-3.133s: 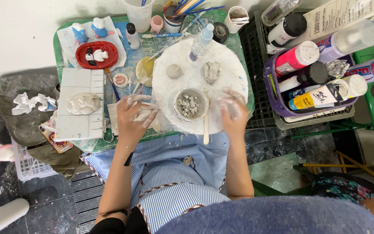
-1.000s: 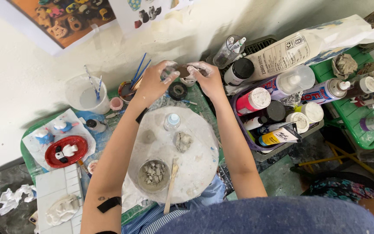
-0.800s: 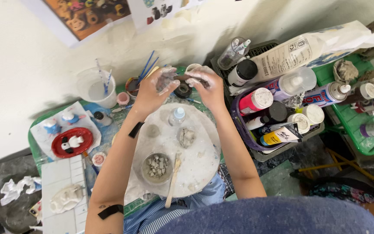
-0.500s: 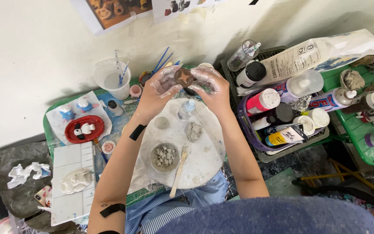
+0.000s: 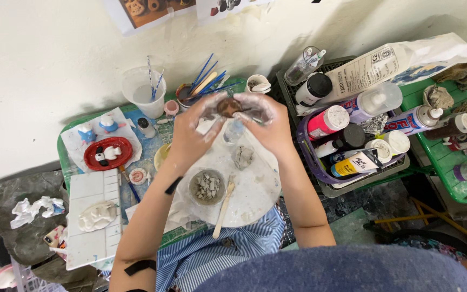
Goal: The person is modeling a clay figure by hand, taking small pieces of clay from a bowl and pressing them onto a larger base on a turntable. They use a wooden sculpting tool to press the pieces together and pick up a small star-shaped clay decoration to attach to the work.
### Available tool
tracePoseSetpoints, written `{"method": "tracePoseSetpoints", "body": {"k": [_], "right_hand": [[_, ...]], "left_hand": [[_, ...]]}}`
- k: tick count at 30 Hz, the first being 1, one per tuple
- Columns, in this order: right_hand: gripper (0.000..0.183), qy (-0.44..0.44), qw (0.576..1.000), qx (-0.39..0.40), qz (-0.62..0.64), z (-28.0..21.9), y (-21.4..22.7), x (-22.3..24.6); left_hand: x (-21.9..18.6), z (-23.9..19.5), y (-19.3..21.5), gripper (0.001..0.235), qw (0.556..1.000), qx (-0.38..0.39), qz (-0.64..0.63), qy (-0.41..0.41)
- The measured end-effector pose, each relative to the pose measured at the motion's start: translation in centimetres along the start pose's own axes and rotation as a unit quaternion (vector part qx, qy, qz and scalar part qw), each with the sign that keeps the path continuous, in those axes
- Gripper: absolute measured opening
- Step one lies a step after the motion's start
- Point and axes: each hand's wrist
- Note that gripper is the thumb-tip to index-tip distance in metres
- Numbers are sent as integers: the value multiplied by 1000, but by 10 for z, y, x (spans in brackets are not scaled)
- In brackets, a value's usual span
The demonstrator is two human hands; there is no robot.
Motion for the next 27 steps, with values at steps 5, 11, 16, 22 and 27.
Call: {"method": "tracePoseSetpoints", "body": {"k": [5, 11, 16, 22, 27], "right_hand": [[34, 140, 980, 26, -136, -40, -24, 34], [29, 16, 993, 27, -115, -109, -49, 3], [28, -41, 996, -17, -81, -157, -61, -21], [26, -33, 989, -67, -126, -186, -68, -22], [28, -28, 991, -78, -102, -188, -70, -26]], "left_hand": [[-24, -54, 27, 38, 993, -63, 100, -21], [-15, -130, 37, 30, 987, -97, 126, 38], [-2, -178, 34, 29, 980, -124, 152, 22], [6, -207, 30, 29, 975, -154, 158, 6], [3, -210, 29, 26, 974, -173, 131, 64]]}}
Point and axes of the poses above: each hand's wrist, its own z-axis towards the middle knuckle, its own y-axis out of the back of the hand, x = y × z, and after that the axes turned 12 degrees about -x, right-handed
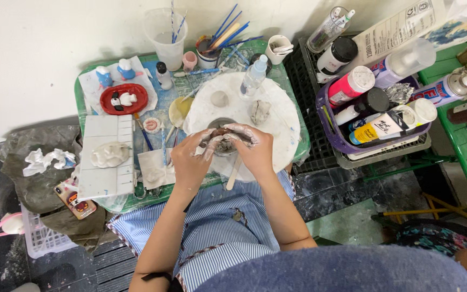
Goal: The person is modeling a clay figure by hand, taking small pieces of clay from a bowl and pressing them onto a larger base on a turntable. They use a wooden sculpting tool to press the pieces together and pick up a small star-shaped clay decoration to attach to the work.
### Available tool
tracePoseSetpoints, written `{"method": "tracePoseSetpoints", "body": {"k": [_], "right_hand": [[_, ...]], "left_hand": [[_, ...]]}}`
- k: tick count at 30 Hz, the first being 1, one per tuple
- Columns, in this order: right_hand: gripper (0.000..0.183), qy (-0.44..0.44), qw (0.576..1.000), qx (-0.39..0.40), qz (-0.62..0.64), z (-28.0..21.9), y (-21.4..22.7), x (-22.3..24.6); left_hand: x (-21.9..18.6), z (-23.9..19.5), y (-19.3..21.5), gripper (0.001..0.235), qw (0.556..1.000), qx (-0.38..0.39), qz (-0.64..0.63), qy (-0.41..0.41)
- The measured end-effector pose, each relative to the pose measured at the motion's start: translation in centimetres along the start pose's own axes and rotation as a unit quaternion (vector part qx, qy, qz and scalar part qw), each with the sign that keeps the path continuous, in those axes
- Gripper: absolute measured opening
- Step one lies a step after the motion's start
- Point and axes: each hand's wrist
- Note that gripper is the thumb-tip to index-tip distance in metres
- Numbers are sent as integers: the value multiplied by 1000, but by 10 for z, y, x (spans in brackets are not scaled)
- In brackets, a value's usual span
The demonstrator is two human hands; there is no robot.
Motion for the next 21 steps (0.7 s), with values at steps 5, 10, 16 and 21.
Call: {"method": "tracePoseSetpoints", "body": {"k": [5, 10, 16, 21], "right_hand": [[29, -17, 996, 68, 47, 11, 6, -9], [36, -62, 982, 131, 124, 14, 16, -11], [39, -92, 964, 143, 205, 8, 16, -13], [39, -95, 963, 141, 210, 3, 20, -10]], "left_hand": [[-1, 7, -1, 22, 999, 0, -2, -45], [-4, 8, 1, 25, 997, 28, -46, 52], [-4, 2, 5, 29, 984, 41, -120, 123], [-8, -4, 11, 33, 983, 50, -125, 121]]}}
Point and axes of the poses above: each hand's wrist, its own z-axis towards the middle knuckle, its own y-axis out of the back of the hand, x = y × z, and after that the axes turned 12 degrees about -x, right-handed
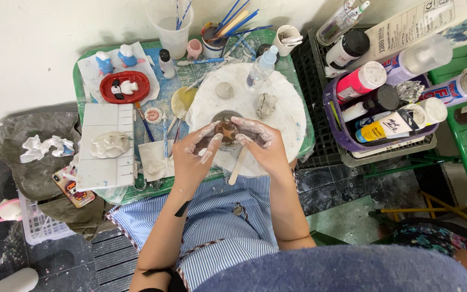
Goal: The person is modeling a clay figure by hand, taking small pieces of clay from a bowl and pressing them onto a larger base on a turntable. They use a wooden sculpting tool to press the pieces together and pick up a small star-shaped clay decoration to attach to the work.
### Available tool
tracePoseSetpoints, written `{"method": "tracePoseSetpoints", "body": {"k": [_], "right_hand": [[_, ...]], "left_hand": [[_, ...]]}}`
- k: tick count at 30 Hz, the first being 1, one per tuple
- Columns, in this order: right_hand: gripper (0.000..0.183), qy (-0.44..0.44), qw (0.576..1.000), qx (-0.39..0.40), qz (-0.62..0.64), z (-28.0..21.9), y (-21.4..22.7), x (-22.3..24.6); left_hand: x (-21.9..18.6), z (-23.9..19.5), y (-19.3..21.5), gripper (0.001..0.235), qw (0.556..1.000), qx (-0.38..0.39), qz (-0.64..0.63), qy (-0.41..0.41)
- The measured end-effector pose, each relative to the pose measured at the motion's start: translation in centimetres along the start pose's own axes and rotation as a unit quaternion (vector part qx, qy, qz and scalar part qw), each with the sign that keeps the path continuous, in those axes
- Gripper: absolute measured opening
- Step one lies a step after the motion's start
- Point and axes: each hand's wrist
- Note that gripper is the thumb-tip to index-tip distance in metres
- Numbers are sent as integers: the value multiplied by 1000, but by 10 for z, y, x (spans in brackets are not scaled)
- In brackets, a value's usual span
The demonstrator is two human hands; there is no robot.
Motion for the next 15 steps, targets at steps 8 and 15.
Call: {"method": "tracePoseSetpoints", "body": {"k": [8, 15], "right_hand": [[41, -16, 1000, 20, 18, -32, 1, 12], [42, -27, 999, -13, -11, -60, -8, 9]], "left_hand": [[-19, -19, 14, 40, 995, 55, -58, 56], [-38, -28, 25, 50, 986, 44, 92, -134]]}}
Point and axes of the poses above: each hand's wrist, its own z-axis towards the middle knuckle, its own y-axis out of the back of the hand, x = y × z, and after that the axes turned 12 degrees about -x, right-handed
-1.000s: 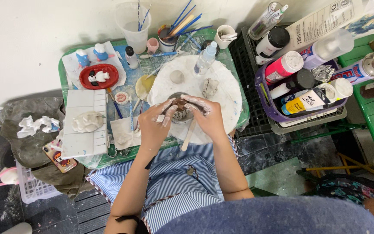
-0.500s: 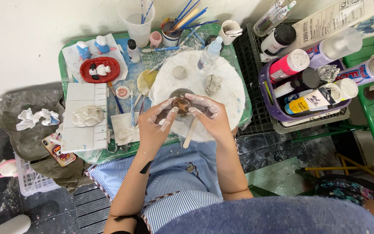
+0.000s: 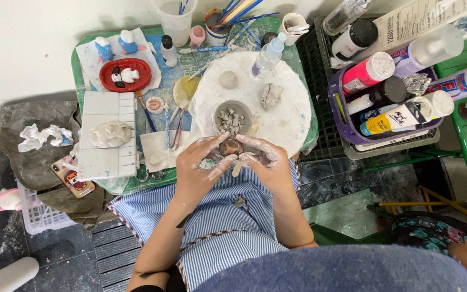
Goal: The person is modeling a clay figure by hand, taking small pieces of clay from a bowl and pressing them onto a larger base on a turntable. They use a wooden sculpting tool to press the pieces together and pick up a small star-shaped clay decoration to attach to the work.
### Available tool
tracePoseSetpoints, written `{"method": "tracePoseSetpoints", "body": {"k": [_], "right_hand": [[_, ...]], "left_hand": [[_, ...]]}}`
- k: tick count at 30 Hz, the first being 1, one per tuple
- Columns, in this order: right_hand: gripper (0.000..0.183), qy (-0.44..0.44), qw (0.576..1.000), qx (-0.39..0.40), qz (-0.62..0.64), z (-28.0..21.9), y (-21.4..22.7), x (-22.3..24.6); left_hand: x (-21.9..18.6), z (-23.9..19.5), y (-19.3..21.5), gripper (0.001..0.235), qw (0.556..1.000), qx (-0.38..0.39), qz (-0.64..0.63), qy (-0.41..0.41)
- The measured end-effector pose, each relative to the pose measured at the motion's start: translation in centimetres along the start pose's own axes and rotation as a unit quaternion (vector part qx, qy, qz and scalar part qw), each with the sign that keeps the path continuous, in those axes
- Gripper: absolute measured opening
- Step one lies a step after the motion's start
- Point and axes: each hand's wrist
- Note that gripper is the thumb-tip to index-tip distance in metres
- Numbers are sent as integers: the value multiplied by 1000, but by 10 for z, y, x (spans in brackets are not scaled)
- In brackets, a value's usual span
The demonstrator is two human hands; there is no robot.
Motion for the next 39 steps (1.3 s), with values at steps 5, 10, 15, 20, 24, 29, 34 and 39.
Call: {"method": "tracePoseSetpoints", "body": {"k": [5, 10, 15, 20, 24, 29, 34, 39], "right_hand": [[41, -3, 999, -46, -20, -6, -5, -7], [40, -13, 998, -60, -22, -8, -2, -13], [38, -11, 998, -45, 51, -7, 2, -28], [36, 0, 997, -62, 54, -10, -5, -37], [36, 38, 995, -86, 29, -12, -8, -35], [34, 43, 996, -74, 26, -15, -10, -31], [33, 17, 999, -41, 16, -16, -17, -23], [29, 99, 980, 10, -173, -17, -32, -6]], "left_hand": [[1, 1, -4, 45, 1000, -9, 9, 26], [10, -4, -8, 36, 999, -3, -1, 54], [6, -2, -1, 37, 989, 43, 15, 144], [-4, -7, -3, 24, 996, -50, 50, 45], [-4, -8, 5, 39, 998, -19, 54, -37], [2, -6, 5, 40, 1000, -4, 2, 30], [9, -13, 12, 37, 996, 6, -23, 86], [25, -38, 25, 49, 974, 2, -122, 193]]}}
Point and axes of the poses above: each hand's wrist, its own z-axis towards the middle knuckle, its own y-axis out of the back of the hand, x = y × z, and after that the axes turned 12 degrees about -x, right-handed
